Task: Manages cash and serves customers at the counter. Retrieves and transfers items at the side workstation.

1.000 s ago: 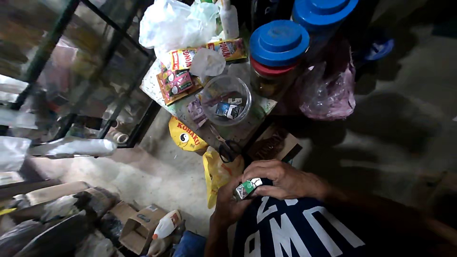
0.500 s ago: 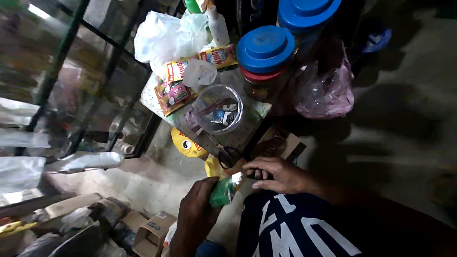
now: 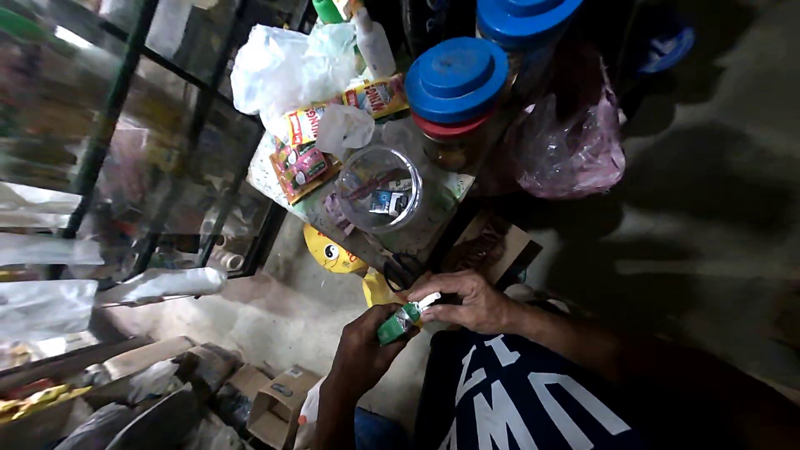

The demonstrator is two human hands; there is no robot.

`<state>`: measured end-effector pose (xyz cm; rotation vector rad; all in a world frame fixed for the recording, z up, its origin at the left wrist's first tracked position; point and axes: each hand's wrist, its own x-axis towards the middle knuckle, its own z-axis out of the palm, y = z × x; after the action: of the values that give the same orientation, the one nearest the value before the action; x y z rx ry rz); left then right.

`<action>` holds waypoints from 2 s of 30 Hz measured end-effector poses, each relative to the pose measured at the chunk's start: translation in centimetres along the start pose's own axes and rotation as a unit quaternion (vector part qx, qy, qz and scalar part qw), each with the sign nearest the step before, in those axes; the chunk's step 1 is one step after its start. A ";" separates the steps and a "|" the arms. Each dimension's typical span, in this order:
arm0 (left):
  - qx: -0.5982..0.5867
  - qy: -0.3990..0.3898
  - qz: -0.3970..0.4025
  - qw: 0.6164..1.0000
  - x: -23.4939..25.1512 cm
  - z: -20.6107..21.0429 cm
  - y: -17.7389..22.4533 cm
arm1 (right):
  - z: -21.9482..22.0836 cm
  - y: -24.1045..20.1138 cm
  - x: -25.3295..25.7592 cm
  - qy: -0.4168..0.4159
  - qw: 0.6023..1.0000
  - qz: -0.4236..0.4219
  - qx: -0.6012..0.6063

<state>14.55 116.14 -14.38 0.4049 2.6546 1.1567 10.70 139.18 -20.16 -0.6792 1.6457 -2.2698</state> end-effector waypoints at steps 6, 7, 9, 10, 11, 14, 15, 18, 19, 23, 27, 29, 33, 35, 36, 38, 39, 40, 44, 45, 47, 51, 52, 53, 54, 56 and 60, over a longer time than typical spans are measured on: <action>-0.032 -0.003 -0.033 0.999 -0.4 0.7 0.0 | -1.2 -1.5 -0.2 0.024 0.999 0.033 0.001; -0.039 -0.002 -0.033 0.999 -0.4 0.9 -0.1 | -1.5 -1.8 -0.1 0.025 0.999 0.031 -0.011; -0.062 0.004 -0.031 0.998 -0.4 1.3 -0.1 | -2.2 -2.3 0.0 0.021 0.999 0.022 -0.039; -0.078 0.007 -0.030 0.996 -0.3 1.6 -0.1 | -2.5 -2.3 0.1 0.014 0.999 0.016 -0.048; -0.092 0.012 -0.027 0.995 -0.2 1.7 -0.1 | -2.7 -2.2 0.1 0.006 0.999 0.014 -0.048; -0.114 0.021 -0.023 0.993 0.0 2.2 0.0 | -2.8 -1.5 -0.3 0.003 0.998 0.025 -0.056; -0.118 0.021 -0.024 0.992 0.1 2.3 0.0 | -2.7 -1.2 -0.5 0.002 0.998 0.027 -0.057; -0.137 0.008 -0.033 0.990 0.3 2.9 0.2 | -2.1 -0.3 -0.6 0.011 1.000 0.014 -0.023; -0.146 0.004 -0.038 0.988 0.4 3.2 0.3 | -1.8 -0.2 -0.6 0.018 1.000 0.006 -0.007; -0.163 0.006 -0.063 0.985 0.4 3.7 0.6 | -1.3 -0.6 -0.4 0.065 0.998 -0.019 0.014; -0.207 -0.004 -0.076 0.975 0.3 4.4 0.7 | -1.4 -0.8 -0.7 0.054 0.998 0.006 0.026; -0.236 0.002 -0.083 0.968 0.2 4.9 0.7 | -1.3 -0.6 -0.8 0.048 0.998 0.010 0.038; -0.264 0.005 -0.098 0.960 -0.2 5.9 0.8 | -0.6 -1.2 -0.9 0.071 0.996 0.033 0.032; -0.256 0.007 -0.110 0.960 -0.7 6.3 0.7 | -0.6 -1.8 -0.8 0.085 0.994 0.059 0.019; -0.249 0.006 -0.117 0.961 -0.9 6.5 0.6 | -0.6 -2.1 -0.7 0.090 0.993 0.071 0.011; -0.243 0.009 -0.129 0.961 -1.4 6.8 0.5 | -0.9 -2.6 -0.4 0.101 0.990 0.095 0.001; -0.237 0.013 -0.134 0.962 -1.7 6.9 0.4 | -1.1 -3.0 -0.1 0.113 0.988 0.107 0.008; -0.225 0.018 -0.135 0.965 -2.0 7.0 0.2 | -1.3 -3.4 0.2 0.129 0.984 0.122 0.029; -0.107 0.054 -0.149 0.982 -3.4 5.7 -0.7 | -2.9 -4.6 0.1 0.146 0.965 0.184 0.117; -0.073 0.062 -0.162 0.982 -3.8 4.9 -0.6 | -3.1 -4.7 -0.5 0.131 0.959 0.218 0.126; -0.018 0.081 -0.173 0.981 -4.6 3.2 0.2 | -3.0 -4.6 -2.7 0.070 0.938 0.315 0.125; 0.004 0.094 -0.141 0.986 -5.9 1.0 2.4 | -2.3 -2.8 -7.8 -0.017 0.897 0.389 0.210; 0.004 0.092 -0.128 0.988 -5.9 0.9 2.5 | -2.3 -2.5 -8.4 -0.029 0.895 0.383 0.225; 0.004 0.088 -0.117 0.989 -5.8 1.0 2.5 | -2.4 -2.3 -8.7 -0.037 0.897 0.373 0.234; 0.004 0.083 -0.110 0.990 -5.7 1.1 2.3 | -2.4 -2.1 -8.8 -0.044 0.900 0.360 0.242; 0.021 0.074 -0.103 0.992 -5.4 1.2 2.1 | -2.6 -1.9 -9.0 -0.056 0.904 0.344 0.248; 0.080 0.069 -0.059 0.993 -4.8 -0.6 4.2 | -3.0 -2.0 -9.3 -0.053 0.913 0.333 0.231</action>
<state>19.57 116.83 -10.45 0.1972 2.8584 0.9741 17.32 146.58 -21.10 -0.0899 1.0011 -1.9397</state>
